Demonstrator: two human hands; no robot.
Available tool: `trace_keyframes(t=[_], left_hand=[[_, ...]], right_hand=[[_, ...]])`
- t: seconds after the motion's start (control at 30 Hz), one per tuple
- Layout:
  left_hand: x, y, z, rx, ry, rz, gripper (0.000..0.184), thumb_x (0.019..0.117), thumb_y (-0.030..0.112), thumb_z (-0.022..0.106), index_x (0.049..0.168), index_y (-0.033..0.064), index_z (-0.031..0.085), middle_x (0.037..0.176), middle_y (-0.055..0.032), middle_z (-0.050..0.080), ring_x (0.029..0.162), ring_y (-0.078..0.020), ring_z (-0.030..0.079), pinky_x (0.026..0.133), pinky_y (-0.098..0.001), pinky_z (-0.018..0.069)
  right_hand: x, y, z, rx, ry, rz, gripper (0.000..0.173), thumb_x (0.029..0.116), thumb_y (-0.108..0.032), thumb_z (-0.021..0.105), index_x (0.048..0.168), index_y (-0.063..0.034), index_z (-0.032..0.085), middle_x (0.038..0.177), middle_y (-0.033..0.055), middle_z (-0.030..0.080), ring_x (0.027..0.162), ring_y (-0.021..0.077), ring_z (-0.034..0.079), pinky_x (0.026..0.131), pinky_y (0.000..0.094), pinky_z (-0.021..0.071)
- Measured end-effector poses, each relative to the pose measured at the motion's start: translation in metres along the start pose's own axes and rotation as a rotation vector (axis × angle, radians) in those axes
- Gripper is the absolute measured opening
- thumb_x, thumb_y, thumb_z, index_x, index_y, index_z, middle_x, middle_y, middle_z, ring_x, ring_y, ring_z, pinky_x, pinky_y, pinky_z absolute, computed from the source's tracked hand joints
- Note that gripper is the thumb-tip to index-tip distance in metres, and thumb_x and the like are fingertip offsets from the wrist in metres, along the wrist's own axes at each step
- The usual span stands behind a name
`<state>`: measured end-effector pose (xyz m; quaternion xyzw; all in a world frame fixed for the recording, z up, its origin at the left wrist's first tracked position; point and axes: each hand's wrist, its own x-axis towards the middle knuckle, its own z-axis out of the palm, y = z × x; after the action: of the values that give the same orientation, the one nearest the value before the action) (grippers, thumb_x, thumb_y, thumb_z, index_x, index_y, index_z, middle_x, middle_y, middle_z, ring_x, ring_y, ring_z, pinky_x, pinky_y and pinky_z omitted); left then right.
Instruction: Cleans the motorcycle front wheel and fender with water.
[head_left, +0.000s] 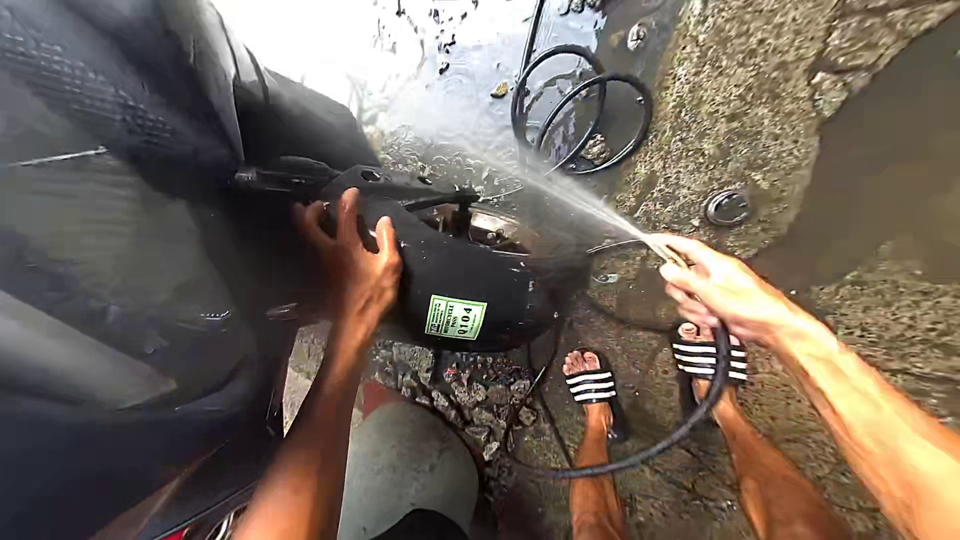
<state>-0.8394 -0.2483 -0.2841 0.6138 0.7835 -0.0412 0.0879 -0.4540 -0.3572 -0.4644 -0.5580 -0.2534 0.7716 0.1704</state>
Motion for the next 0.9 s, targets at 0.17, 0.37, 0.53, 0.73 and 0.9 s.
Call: trace_keyframes(t=[0.17, 0.37, 0.53, 0.73, 0.9], left_hand=[[-0.001, 0.004, 0.002, 0.029, 0.029, -0.004, 0.053, 0.0997, 0.039, 0.051, 0.145, 0.0119, 0.056, 0.156, -0.034, 0.033, 0.151, -0.0513, 0.019, 0.122, -0.0609, 0.0174], [-0.005, 0.006, 0.001, -0.032, -0.002, -0.017, 0.052, 0.1022, 0.037, 0.049, 0.145, 0.0066, 0.054, 0.159, -0.0322, 0.029, 0.152, -0.0503, 0.019, 0.121, -0.0627, 0.019], [-0.003, 0.002, 0.005, -0.026, 0.003, -0.014, 0.053, 0.1014, 0.04, 0.049, 0.144, 0.0092, 0.056, 0.16, -0.0325, 0.028, 0.152, -0.0506, 0.018, 0.12, -0.0645, 0.0178], [-0.003, -0.004, 0.009, 0.017, 0.036, 0.003, 0.053, 0.0988, 0.044, 0.048, 0.141, 0.0145, 0.059, 0.159, -0.0296, 0.031, 0.152, -0.0486, 0.018, 0.121, -0.0642, 0.017], [-0.005, -0.003, 0.008, 0.009, 0.044, -0.011, 0.051, 0.0977, 0.041, 0.052, 0.14, 0.0142, 0.06, 0.158, -0.0288, 0.034, 0.151, -0.0477, 0.021, 0.12, -0.0628, 0.0199]], right_hand=[[0.097, -0.098, 0.06, -0.642, -0.094, -0.174, 0.047, 0.0992, -0.005, 0.055, 0.145, -0.0136, 0.056, 0.102, 0.0213, 0.066, 0.071, 0.0292, 0.06, 0.063, 0.0505, 0.0494], [0.167, -0.124, 0.149, -0.456, -0.379, -0.007, 0.049, 0.0992, -0.006, 0.057, 0.145, -0.0243, 0.059, 0.079, 0.0063, 0.058, 0.05, 0.0112, 0.041, 0.046, 0.0286, 0.0359], [0.184, -0.135, 0.14, -0.036, -0.504, 0.185, 0.055, 0.0984, -0.004, 0.053, 0.148, -0.0275, 0.053, 0.065, -0.0011, 0.047, 0.039, 0.0046, 0.031, 0.034, 0.0194, 0.0258], [0.2, -0.125, 0.148, 0.154, -0.676, 0.205, 0.044, 0.1042, -0.011, 0.047, 0.147, -0.0209, 0.051, 0.067, -0.0007, 0.049, 0.038, 0.0028, 0.033, 0.033, 0.0171, 0.027], [0.207, -0.116, 0.152, 0.248, -0.72, 0.187, 0.052, 0.1033, -0.007, 0.044, 0.154, -0.0194, 0.042, 0.067, -0.0005, 0.05, 0.037, 0.0032, 0.033, 0.032, 0.0173, 0.0271]])
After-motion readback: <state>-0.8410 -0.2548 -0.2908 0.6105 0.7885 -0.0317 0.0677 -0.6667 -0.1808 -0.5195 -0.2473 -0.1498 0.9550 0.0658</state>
